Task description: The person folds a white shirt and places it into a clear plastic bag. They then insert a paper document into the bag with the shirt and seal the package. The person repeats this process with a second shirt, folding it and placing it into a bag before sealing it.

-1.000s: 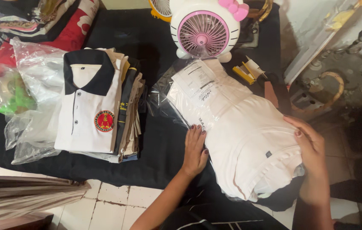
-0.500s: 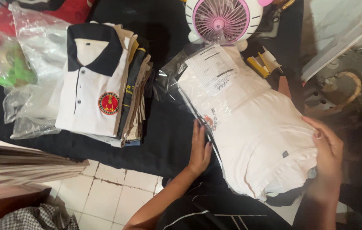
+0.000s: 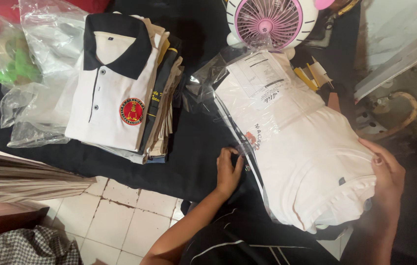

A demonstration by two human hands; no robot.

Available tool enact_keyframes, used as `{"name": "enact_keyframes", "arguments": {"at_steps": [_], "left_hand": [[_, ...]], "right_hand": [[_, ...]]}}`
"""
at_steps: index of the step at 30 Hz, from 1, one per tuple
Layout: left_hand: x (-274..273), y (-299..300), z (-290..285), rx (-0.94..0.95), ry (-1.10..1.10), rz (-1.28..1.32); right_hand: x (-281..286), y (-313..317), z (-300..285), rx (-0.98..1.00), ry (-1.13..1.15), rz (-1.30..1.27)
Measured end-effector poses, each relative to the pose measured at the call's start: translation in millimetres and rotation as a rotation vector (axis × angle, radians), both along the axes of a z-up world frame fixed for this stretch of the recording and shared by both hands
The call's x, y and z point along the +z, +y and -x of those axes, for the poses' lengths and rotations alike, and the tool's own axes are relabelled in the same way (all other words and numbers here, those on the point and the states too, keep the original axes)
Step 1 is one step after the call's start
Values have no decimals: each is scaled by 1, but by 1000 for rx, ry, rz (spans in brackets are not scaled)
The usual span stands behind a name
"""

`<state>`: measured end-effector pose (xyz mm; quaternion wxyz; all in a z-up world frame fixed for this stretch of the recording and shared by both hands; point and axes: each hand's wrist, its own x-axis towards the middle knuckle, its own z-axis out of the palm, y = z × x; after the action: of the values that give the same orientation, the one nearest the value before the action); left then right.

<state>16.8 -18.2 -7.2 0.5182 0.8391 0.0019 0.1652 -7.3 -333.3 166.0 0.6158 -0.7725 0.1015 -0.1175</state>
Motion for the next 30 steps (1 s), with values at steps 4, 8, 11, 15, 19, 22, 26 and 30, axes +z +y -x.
{"name": "enact_keyframes", "arguments": {"at_steps": [4, 8, 11, 15, 19, 22, 26, 30], "left_hand": [[4, 1, -5, -16, 3, -75], [10, 8, -13, -84, 20, -193], [12, 11, -13, -93, -51, -248], [13, 14, -10, -116, -111, -209], [13, 17, -10, -161, -79, -183], [15, 20, -12, -178, -57, -124], [14, 24, -14, -155, 80, 0], [3, 32, -20, -315, 19, -36]], "right_hand": [[-18, -14, -5, 60, -94, 34], [-30, -27, -10, 113, -132, 51], [-33, -30, -9, 92, -82, 41], [-29, -25, -9, 81, -97, 64], [-37, -23, -4, 26, -93, 0], [-57, -33, 0, -7, -81, -32], [-103, -59, 0, -111, -14, -132], [-147, -77, 7, -258, 54, -223]]}}
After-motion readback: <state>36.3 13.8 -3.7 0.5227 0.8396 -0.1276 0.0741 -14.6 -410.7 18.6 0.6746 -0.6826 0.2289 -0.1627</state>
